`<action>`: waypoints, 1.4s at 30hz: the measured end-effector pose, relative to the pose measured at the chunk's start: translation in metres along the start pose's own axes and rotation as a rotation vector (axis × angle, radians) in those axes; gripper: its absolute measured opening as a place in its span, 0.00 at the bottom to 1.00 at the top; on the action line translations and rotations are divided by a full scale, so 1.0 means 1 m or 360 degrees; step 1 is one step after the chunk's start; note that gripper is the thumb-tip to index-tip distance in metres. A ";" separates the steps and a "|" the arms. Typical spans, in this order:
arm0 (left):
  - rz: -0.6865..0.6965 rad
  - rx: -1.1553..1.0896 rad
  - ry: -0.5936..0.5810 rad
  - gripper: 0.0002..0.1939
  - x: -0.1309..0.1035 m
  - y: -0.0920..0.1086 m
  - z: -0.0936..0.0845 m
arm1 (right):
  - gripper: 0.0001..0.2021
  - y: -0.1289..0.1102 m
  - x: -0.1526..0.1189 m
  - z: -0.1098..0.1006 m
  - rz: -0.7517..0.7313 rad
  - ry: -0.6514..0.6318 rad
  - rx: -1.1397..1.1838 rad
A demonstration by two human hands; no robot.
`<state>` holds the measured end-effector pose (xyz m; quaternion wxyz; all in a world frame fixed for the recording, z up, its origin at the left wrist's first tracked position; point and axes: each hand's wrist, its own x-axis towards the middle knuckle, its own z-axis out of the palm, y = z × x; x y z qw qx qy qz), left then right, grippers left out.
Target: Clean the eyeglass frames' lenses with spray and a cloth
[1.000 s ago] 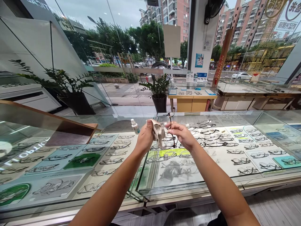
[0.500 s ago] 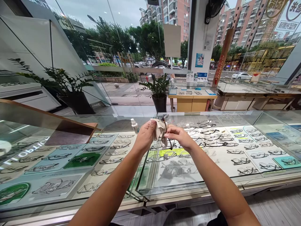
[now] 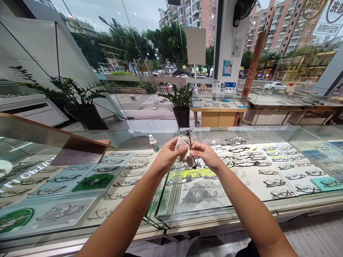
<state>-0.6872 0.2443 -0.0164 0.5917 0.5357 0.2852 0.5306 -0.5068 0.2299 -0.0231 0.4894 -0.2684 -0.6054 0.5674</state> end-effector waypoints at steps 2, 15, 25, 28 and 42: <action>-0.0006 0.0030 -0.0026 0.29 -0.001 -0.001 0.000 | 0.21 0.000 0.000 0.000 0.0002 0.0002 -0.0006; 0.0177 0.0143 -0.0011 0.27 -0.006 0.003 0.006 | 0.20 0.000 0.000 0.000 0.0015 -0.0051 0.0048; 0.0342 0.0329 0.0172 0.20 -0.012 0.006 0.010 | 0.25 0.003 -0.001 -0.001 0.0071 -0.0168 0.0051; 0.0336 0.0325 0.0216 0.21 -0.013 0.006 0.012 | 0.25 0.005 -0.001 0.000 0.0074 -0.0207 0.0047; 0.0415 0.0338 0.0399 0.18 -0.012 0.009 0.013 | 0.16 0.007 0.001 0.002 0.0027 -0.0218 -0.0029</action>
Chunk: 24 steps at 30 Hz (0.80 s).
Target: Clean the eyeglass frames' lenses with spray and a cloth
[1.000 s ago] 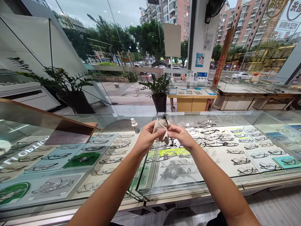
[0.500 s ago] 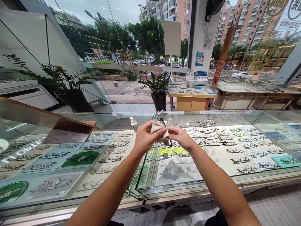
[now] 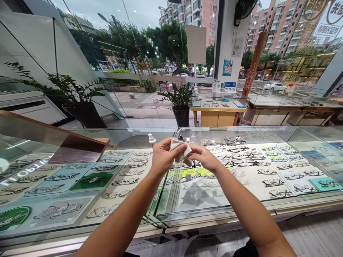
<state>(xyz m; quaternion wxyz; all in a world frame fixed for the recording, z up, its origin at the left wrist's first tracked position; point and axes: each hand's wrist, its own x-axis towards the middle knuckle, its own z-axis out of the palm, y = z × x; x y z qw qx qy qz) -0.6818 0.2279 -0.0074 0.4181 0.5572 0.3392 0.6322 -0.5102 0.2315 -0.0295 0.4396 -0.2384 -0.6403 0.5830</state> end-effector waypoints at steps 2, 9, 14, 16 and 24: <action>-0.0006 -0.0025 0.0005 0.18 0.001 -0.002 -0.001 | 0.15 -0.001 0.000 0.000 0.0008 -0.0021 -0.0021; -0.0047 -0.0053 -0.0056 0.25 0.002 -0.004 -0.003 | 0.13 -0.005 -0.001 0.002 0.0063 0.0003 -0.0075; -0.0158 -0.0177 -0.0173 0.28 0.009 -0.008 -0.007 | 0.14 -0.004 0.001 0.001 -0.0003 0.0171 -0.0059; -0.0225 -0.0252 -0.0200 0.29 0.012 -0.011 -0.009 | 0.14 -0.003 0.003 0.000 -0.0028 0.0228 -0.0007; -0.0323 -0.0363 -0.0426 0.31 0.010 -0.011 -0.009 | 0.15 -0.011 -0.001 0.005 0.0039 0.0252 0.0253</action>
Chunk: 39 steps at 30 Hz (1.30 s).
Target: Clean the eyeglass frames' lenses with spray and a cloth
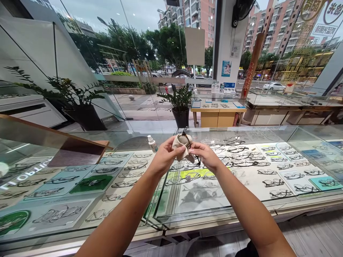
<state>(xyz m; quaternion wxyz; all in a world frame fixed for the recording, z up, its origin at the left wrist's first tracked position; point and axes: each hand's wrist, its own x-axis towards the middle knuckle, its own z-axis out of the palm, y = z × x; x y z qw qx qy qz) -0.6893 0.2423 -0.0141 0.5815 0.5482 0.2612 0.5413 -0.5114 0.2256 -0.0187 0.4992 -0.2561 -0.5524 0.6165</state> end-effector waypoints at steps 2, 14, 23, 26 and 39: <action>0.0025 0.0054 -0.0013 0.30 -0.002 0.001 0.002 | 0.15 0.001 -0.002 0.001 0.0041 -0.0024 0.0017; 0.0198 0.0323 0.0246 0.24 -0.007 0.003 0.011 | 0.17 0.010 -0.001 -0.001 0.0015 -0.0158 -0.0146; 0.0095 0.0104 0.0248 0.33 0.002 -0.008 0.003 | 0.19 0.008 0.001 0.001 -0.0026 -0.0068 -0.0100; 0.0034 0.0024 0.0155 0.32 0.002 -0.007 0.001 | 0.20 0.005 0.001 0.001 -0.0007 -0.0001 -0.0020; -0.0034 0.0064 0.0038 0.27 -0.002 -0.001 0.005 | 0.21 0.005 -0.002 0.001 0.0060 -0.0087 -0.0025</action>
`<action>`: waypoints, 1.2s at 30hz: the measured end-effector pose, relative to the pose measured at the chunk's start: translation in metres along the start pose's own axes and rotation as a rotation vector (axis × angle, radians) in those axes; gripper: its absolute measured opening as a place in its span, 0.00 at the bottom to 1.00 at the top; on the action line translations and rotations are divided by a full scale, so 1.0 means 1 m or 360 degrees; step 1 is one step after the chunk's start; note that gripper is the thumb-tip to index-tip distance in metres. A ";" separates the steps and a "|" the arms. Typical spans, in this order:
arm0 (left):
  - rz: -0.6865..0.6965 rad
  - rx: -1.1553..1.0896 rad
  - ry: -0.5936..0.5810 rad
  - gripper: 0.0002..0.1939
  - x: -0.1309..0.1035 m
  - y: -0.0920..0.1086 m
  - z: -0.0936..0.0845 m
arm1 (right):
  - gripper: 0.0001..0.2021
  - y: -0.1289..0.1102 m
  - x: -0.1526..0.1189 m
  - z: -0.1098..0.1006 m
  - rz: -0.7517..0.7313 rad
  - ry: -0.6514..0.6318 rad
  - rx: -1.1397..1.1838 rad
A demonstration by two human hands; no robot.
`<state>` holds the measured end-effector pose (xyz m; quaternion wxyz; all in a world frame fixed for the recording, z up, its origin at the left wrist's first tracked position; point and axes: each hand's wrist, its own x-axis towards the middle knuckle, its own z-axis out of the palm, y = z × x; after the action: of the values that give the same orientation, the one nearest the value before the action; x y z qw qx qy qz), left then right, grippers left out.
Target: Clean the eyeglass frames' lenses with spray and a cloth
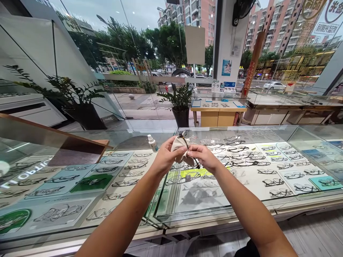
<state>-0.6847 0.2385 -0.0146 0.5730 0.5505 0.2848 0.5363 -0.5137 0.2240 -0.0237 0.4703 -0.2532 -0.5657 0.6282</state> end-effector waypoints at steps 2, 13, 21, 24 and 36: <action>0.0022 0.0043 0.0035 0.26 0.001 -0.001 0.000 | 0.22 0.001 0.000 -0.001 0.0008 -0.0024 -0.0017; 0.0140 0.0148 0.0156 0.30 0.002 -0.003 0.001 | 0.25 0.009 0.002 -0.002 0.0050 -0.0090 0.0001; 0.0046 0.0014 0.0093 0.33 0.006 -0.007 -0.005 | 0.21 0.001 0.002 -0.003 -0.0025 0.0010 0.0047; 0.0032 -0.0028 0.0022 0.30 0.005 -0.002 -0.005 | 0.21 0.000 0.002 -0.004 -0.0055 0.0090 0.0134; 0.0138 0.0101 0.0053 0.30 0.002 0.000 -0.001 | 0.25 0.011 0.001 -0.001 -0.0067 -0.0173 0.0012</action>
<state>-0.6853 0.2411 -0.0141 0.5266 0.5712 0.2870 0.5605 -0.5165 0.2263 -0.0341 0.4530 -0.2049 -0.5932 0.6331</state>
